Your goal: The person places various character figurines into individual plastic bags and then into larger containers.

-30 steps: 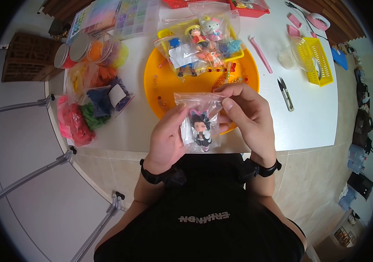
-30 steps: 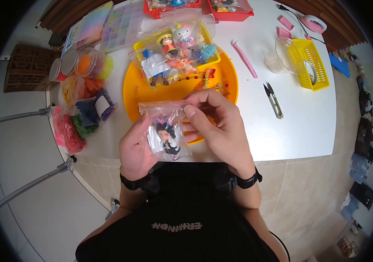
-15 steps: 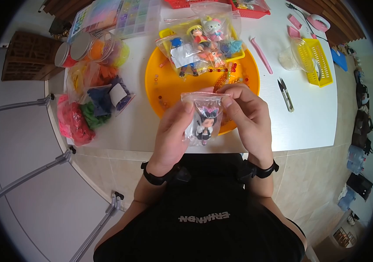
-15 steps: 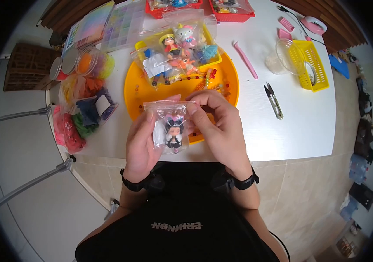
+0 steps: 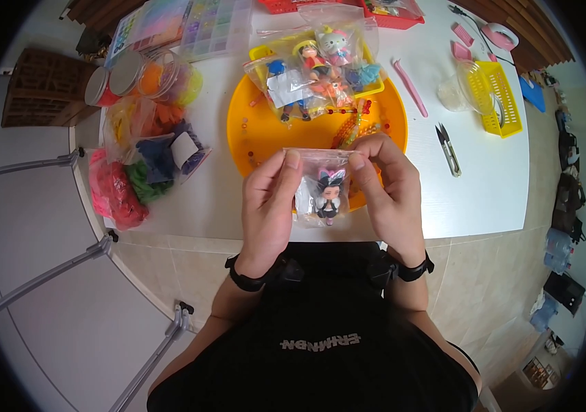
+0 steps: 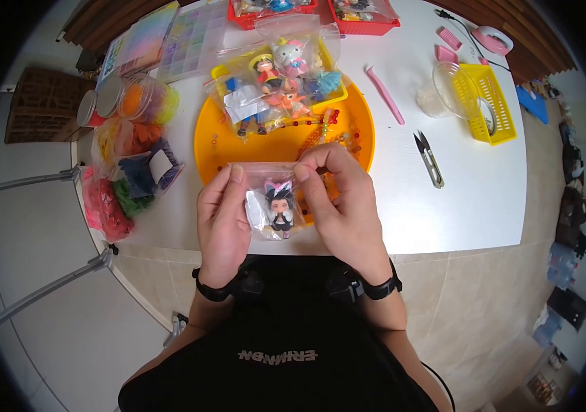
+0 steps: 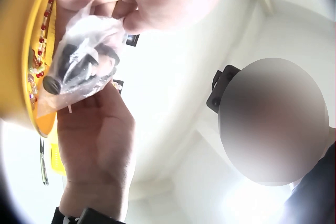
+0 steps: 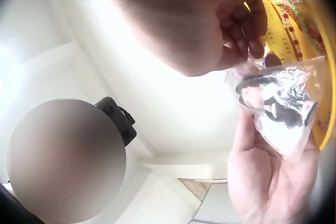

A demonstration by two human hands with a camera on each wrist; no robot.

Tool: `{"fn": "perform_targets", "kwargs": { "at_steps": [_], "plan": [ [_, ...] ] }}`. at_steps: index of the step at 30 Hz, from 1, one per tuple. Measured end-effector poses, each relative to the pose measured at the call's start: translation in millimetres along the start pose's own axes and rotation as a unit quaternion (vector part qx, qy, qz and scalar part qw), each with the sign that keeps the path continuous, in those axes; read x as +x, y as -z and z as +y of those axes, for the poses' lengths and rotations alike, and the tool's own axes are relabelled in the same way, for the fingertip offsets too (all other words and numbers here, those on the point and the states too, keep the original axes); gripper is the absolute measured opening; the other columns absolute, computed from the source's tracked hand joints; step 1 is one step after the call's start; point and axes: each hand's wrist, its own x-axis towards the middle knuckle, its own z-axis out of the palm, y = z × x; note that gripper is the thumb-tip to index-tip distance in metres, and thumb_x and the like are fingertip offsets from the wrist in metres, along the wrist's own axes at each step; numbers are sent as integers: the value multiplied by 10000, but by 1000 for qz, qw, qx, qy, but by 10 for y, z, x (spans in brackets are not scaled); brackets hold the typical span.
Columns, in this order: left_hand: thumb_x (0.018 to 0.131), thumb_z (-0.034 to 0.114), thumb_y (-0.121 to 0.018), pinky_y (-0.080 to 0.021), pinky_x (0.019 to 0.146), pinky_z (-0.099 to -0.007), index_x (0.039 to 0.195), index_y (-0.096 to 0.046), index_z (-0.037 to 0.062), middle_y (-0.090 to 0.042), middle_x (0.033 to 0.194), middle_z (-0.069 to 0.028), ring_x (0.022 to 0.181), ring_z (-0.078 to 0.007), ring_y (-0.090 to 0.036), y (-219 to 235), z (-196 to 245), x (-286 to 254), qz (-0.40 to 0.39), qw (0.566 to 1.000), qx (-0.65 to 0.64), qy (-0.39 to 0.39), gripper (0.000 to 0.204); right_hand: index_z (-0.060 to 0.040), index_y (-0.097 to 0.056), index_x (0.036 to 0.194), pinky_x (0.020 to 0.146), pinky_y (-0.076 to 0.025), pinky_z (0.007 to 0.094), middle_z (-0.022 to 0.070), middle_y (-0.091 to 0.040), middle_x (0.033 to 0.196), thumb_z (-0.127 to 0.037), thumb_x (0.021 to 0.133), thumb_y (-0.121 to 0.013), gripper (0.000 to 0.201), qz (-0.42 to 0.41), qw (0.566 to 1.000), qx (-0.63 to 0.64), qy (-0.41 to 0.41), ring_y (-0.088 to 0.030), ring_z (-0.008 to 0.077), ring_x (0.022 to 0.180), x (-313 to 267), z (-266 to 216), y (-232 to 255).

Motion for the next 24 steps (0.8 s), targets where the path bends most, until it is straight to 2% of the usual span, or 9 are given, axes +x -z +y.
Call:
{"fn": "perform_targets", "kwargs": {
  "at_steps": [2, 8, 11, 14, 20, 23, 24],
  "plan": [
    [1091, 177, -541, -420, 700, -181, 1018, -658, -22, -642, 892, 24, 799, 2, -520, 86, -84, 6, -4, 997, 78, -22, 242, 4, -617, 994, 768, -495, 258, 41, -633, 909, -88, 1018, -616, 95, 5, 1000, 21, -16, -596, 105, 839, -7, 1, -13],
    [1068, 120, -570, -385, 638, -191, 967, -628, -40, -594, 810, 34, 744, -4, -464, -34, 7, 3, 51, 982, 145, -113, 198, 10, -629, 1006, 769, -504, 253, 30, -637, 892, -75, 993, -649, 89, -23, 997, 40, -61, -603, 98, 848, -5, -69, 5],
    [1058, 98, -580, -395, 634, -196, 956, -626, -41, -600, 805, 26, 734, -11, -474, -16, 76, -12, 22, 975, 181, -130, 179, 14, -643, 1014, 777, -503, 251, 30, -655, 904, -60, 966, -677, 94, -26, 999, 19, -20, -606, 92, 854, 5, -77, -14],
    [1056, 88, -576, -402, 637, -197, 955, -629, -41, -605, 799, 17, 731, -14, -487, -12, 61, -38, 16, 967, 211, -144, 172, 14, -654, 1018, 786, -499, 249, 35, -669, 928, -49, 948, -692, 101, -42, 999, 29, -18, -610, 89, 861, 6, -73, -23],
    [1037, 63, -602, -444, 670, -195, 979, -633, -44, -640, 834, 3, 760, -25, -539, -27, 3, -24, 14, 974, 175, -145, 125, 19, -637, 1013, 723, -492, 245, 42, -652, 905, -36, 965, -669, 80, -47, 997, 29, -51, -602, 93, 808, -7, -116, -35],
    [1012, 38, -633, -477, 701, -203, 1007, -649, -42, -675, 874, -9, 797, -31, -585, -96, 103, -67, -3, 990, 113, -82, 81, 20, -630, 1009, 699, -490, 245, 47, -645, 896, -27, 975, -652, 62, -49, 999, 7, -22, -597, 95, 787, -10, -57, -29],
    [1006, 32, -641, -481, 702, -204, 1013, -655, -41, -680, 881, -13, 801, -31, -593, -82, 98, -64, -9, 989, 123, -84, 74, 20, -630, 1006, 701, -491, 248, 50, -645, 892, -29, 975, -653, 63, -51, 999, -2, -11, -598, 97, 787, -12, -59, -32]
  ]
}}
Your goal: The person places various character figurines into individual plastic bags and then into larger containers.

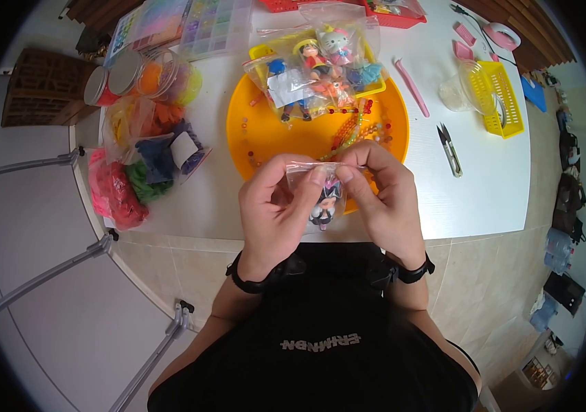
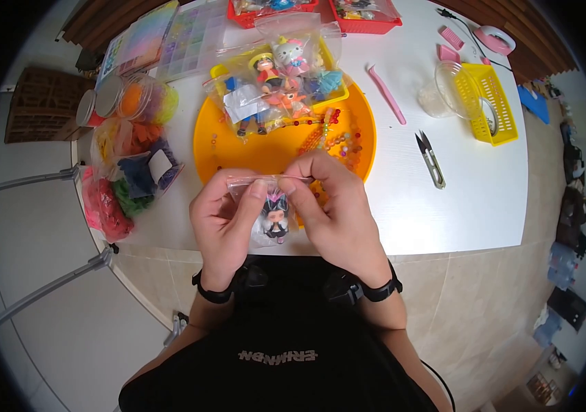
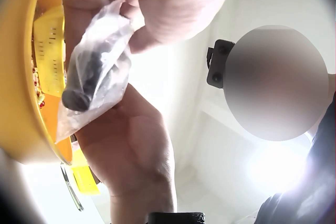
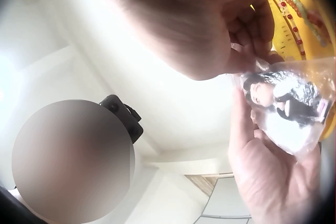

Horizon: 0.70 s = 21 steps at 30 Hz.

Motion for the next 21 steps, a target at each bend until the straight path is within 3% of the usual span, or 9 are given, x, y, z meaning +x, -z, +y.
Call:
{"fn": "perform_targets", "kwargs": {
  "at_steps": [8, 11, 21],
  "plan": [
    [992, 20, -657, -497, 668, -205, 1031, -678, -43, -692, 884, -21, 780, -30, -609, 104, -15, -8, -23, 998, 49, -24, 77, 32, -651, 965, 731, -499, 288, 99, -661, 869, -25, 922, -692, 82, -2, 996, -64, 66, -640, 172, 787, 12, 0, 5],
    [992, 22, -661, -504, 667, -202, 1021, -687, -48, -695, 886, -27, 783, -30, -613, 87, 27, -10, -33, 998, 45, -20, 81, 39, -661, 941, 743, -501, 298, 109, -666, 881, -8, 904, -693, 68, -30, 994, -88, 55, -652, 201, 802, 13, -117, 23],
    [978, 22, -686, -499, 669, -189, 1031, -681, -44, -700, 923, -35, 792, -30, -625, 83, 38, 6, -68, 998, 5, 19, 85, 43, -666, 930, 737, -502, 298, 100, -672, 885, -2, 888, -720, 82, -16, 989, -94, 113, -652, 202, 797, 15, -35, 59]
  ]
}}
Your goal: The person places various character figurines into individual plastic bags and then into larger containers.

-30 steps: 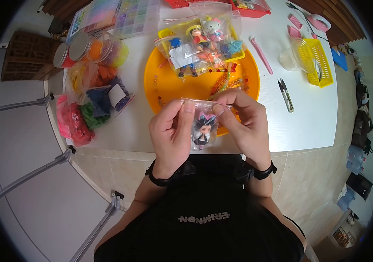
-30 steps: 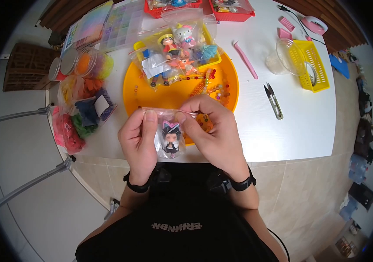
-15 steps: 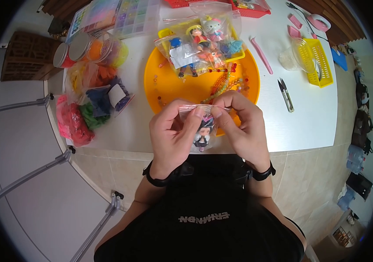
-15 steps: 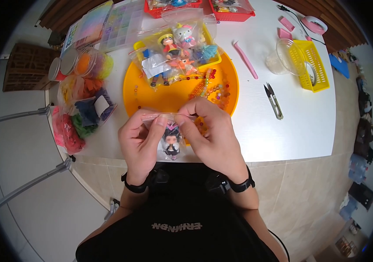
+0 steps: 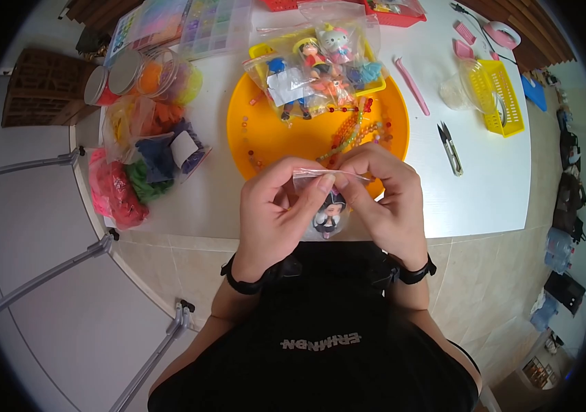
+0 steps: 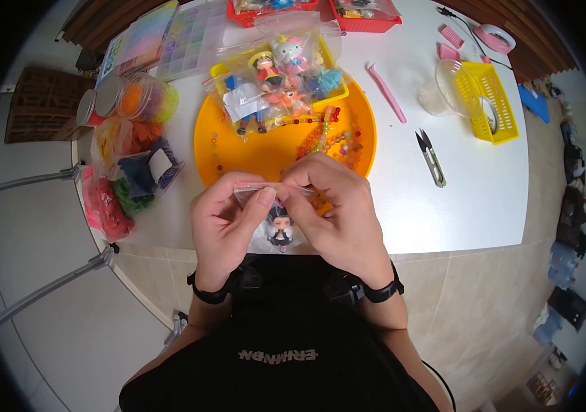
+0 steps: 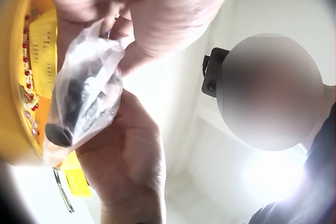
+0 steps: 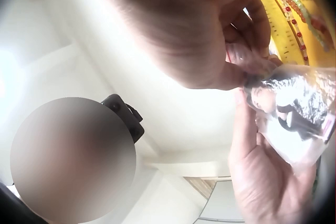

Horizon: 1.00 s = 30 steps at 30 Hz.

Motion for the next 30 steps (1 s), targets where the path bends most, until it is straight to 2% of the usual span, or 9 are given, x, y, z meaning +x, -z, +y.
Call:
{"fn": "perform_targets", "kwargs": {
  "at_steps": [2, 5, 8, 11, 17, 23, 26, 29, 30],
  "plan": [
    [976, 25, -691, -485, 663, -184, 1026, -673, -44, -693, 913, -33, 782, -27, -614, 21, 1, 10, 0, 1000, -5, 9, 87, 44, -670, 934, 740, -504, 290, 93, -680, 895, -2, 893, -725, 83, -9, 999, 9, -34, -654, 190, 806, -5, -50, 13],
    [974, 21, -689, -480, 665, -190, 1009, -665, -46, -679, 898, -34, 785, -32, -611, 84, -24, 16, 0, 997, 58, -41, 79, 38, -676, 948, 745, -510, 273, 81, -693, 898, -11, 911, -720, 76, -9, 998, 33, -45, -653, 151, 809, -11, -80, -1],
    [975, 14, -682, -485, 672, -203, 1009, -664, -49, -669, 890, -38, 799, -44, -611, 107, -37, -8, 25, 995, 78, -62, 74, 32, -683, 972, 742, -516, 261, 67, -704, 898, -16, 927, -709, 71, -3, 992, 72, -99, -647, 116, 799, -12, -128, 19],
    [981, 10, -671, -485, 682, -214, 1015, -663, -52, -668, 899, -35, 809, -51, -606, 115, -22, 0, 24, 996, 64, -61, 71, 30, -686, 992, 725, -521, 254, 57, -704, 885, -23, 935, -706, 80, -15, 995, 61, -82, -646, 101, 787, -29, -55, 55],
    [1003, 46, -653, -448, 706, -193, 1009, -661, -54, -648, 884, -26, 787, -40, -562, 112, 30, -6, 58, 998, 1, -3, 100, 28, -697, 989, 719, -535, 245, 57, -720, 869, -15, 950, -695, 58, 4, 996, 48, -78, -664, 97, 782, -4, -117, 53],
    [1014, 51, -641, -370, 659, -189, 991, -654, -54, -593, 852, 20, 749, -22, -461, 173, -39, 10, 77, 994, 20, -74, 108, 33, -694, 978, 726, -535, 252, 56, -719, 863, -13, 951, -697, 53, 33, 988, 97, -114, -659, 94, 781, 15, -153, 27],
    [1018, 54, -634, -364, 657, -190, 984, -651, -51, -584, 848, 26, 756, -19, -452, 131, -35, 28, 84, 993, 15, -86, 112, 36, -685, 970, 734, -529, 249, 49, -704, 853, -23, 952, -701, 63, 35, 992, 78, -89, -647, 94, 785, 10, -128, 31],
    [1029, 72, -620, -347, 639, -193, 979, -652, -49, -569, 827, 23, 737, -23, -434, 106, -55, 31, 86, 995, 3, -53, 136, 34, -676, 970, 740, -523, 243, 42, -689, 850, -41, 955, -706, 82, 36, 995, 43, -81, -636, 90, 791, 29, -94, 25],
    [1039, 73, -600, -366, 669, -195, 973, -654, -58, -588, 843, 7, 760, -31, -465, 112, -53, 32, 85, 995, -3, -42, 156, 34, -675, 973, 739, -522, 243, 43, -688, 852, -46, 956, -707, 88, 41, 994, 49, -83, -635, 90, 790, 33, -81, 26]
  ]
}}
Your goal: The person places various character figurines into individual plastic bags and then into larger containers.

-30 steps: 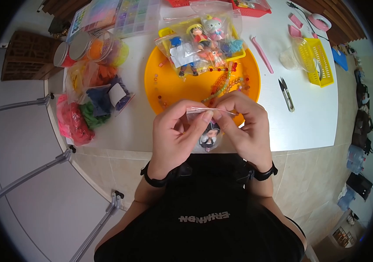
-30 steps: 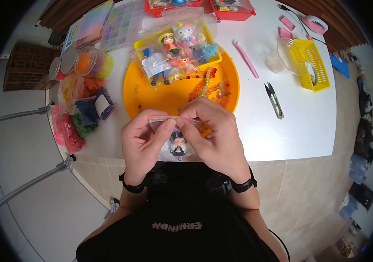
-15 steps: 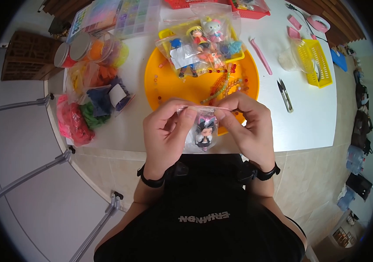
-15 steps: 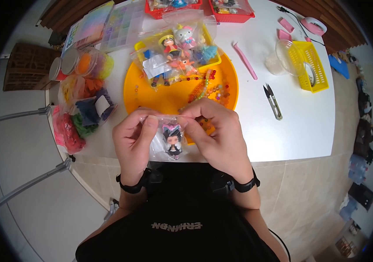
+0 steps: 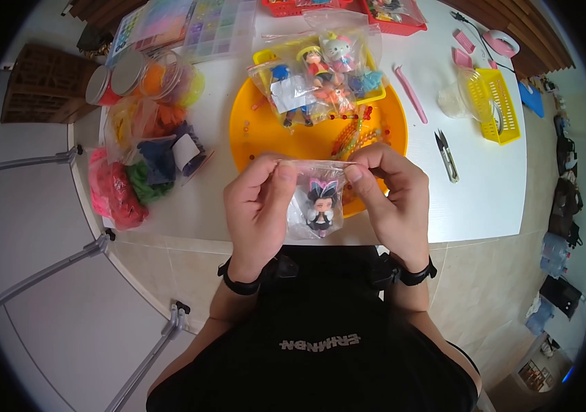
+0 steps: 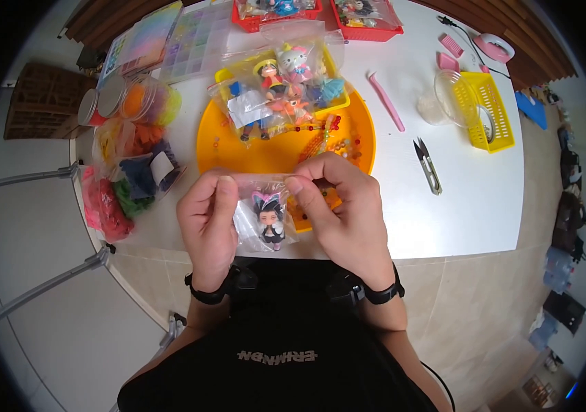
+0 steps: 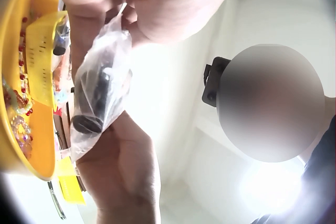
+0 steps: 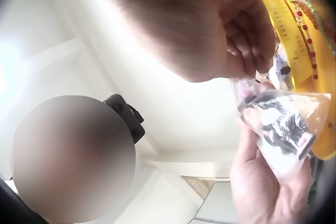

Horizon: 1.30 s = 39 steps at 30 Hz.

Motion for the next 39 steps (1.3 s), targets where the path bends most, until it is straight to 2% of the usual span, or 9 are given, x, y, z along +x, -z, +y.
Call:
{"fn": "perform_targets", "kwargs": {
  "at_steps": [2, 5, 8, 14, 20, 26, 29, 35, 39],
  "plan": [
    [1059, 74, -560, -404, 730, -200, 960, -658, -75, -627, 876, -27, 805, -49, -528, 25, 4, 1, -1, 1000, -9, 23, 204, 34, -674, 980, 737, -520, 243, 43, -685, 855, -57, 960, -709, 99, 8, 1000, 13, -4, -632, 89, 788, 6, 21, 5],
    [1052, 112, -591, -319, 614, -200, 930, -627, -40, -537, 793, 45, 703, -21, -393, 48, -22, 29, 7, 999, 32, -28, 198, 33, -673, 986, 731, -514, 247, 46, -686, 859, -72, 963, -713, 115, 15, 997, 69, -41, -629, 90, 782, 6, 8, -18],
    [1053, 108, -589, -320, 617, -203, 920, -616, -38, -537, 801, 45, 712, -21, -392, 94, -20, 24, 8, 998, 46, -32, 199, 34, -666, 973, 724, -511, 243, 37, -678, 853, -74, 969, -707, 116, 9, 997, 65, -38, -622, 84, 775, 10, -23, -31],
    [1028, 44, -611, -367, 653, -184, 1006, -664, -46, -591, 869, 23, 767, -16, -471, -7, 71, -8, -10, 999, 2, 33, 106, 22, -649, 940, 712, -507, 232, 20, -656, 835, -70, 980, -686, 107, 25, 999, 25, 12, -611, 70, 762, 6, 52, -12],
    [983, -12, -661, -407, 684, -181, 1054, -665, -47, -617, 914, -1, 795, -20, -526, -28, 110, 26, -8, 1000, -2, 28, 79, 20, -638, 962, 700, -497, 228, 19, -653, 830, -75, 985, -678, 106, -4, 999, 46, 3, -604, 72, 747, 21, -3, 2],
    [989, 8, -664, -410, 683, -175, 1041, -665, -40, -620, 922, -3, 799, -17, -538, -17, 94, 5, 19, 1000, 21, 0, 71, 20, -652, 969, 695, -494, 229, 24, -661, 841, -70, 976, -686, 97, -36, 998, 48, -14, -605, 75, 745, 48, -102, -25],
    [993, 10, -658, -421, 690, -181, 1024, -657, -41, -618, 924, -3, 802, -20, -544, -103, 186, 11, 36, 997, 19, 66, 60, 23, -655, 963, 675, -491, 232, 35, -663, 820, -68, 973, -687, 97, -72, 997, 22, -6, -603, 76, 726, 87, -108, 20],
    [1000, 40, -663, -450, 719, -190, 1035, -634, -41, -638, 962, -24, 823, -30, -569, -179, 189, 45, 61, 996, -11, 63, 92, 22, -659, 947, 635, -489, 239, 45, -655, 769, -69, 980, -679, 99, -54, 998, 25, 11, -604, 79, 688, 187, -134, 92],
    [1014, 77, -656, -459, 733, -191, 1026, -618, -30, -659, 938, -25, 831, -36, -587, -171, 161, 64, 61, 998, 7, 26, 114, 13, -631, 1058, 643, -506, 267, 69, -662, 818, -145, 950, -735, 218, -78, 997, 24, -16, -636, 118, 716, 204, -119, 119]
  ]
}}
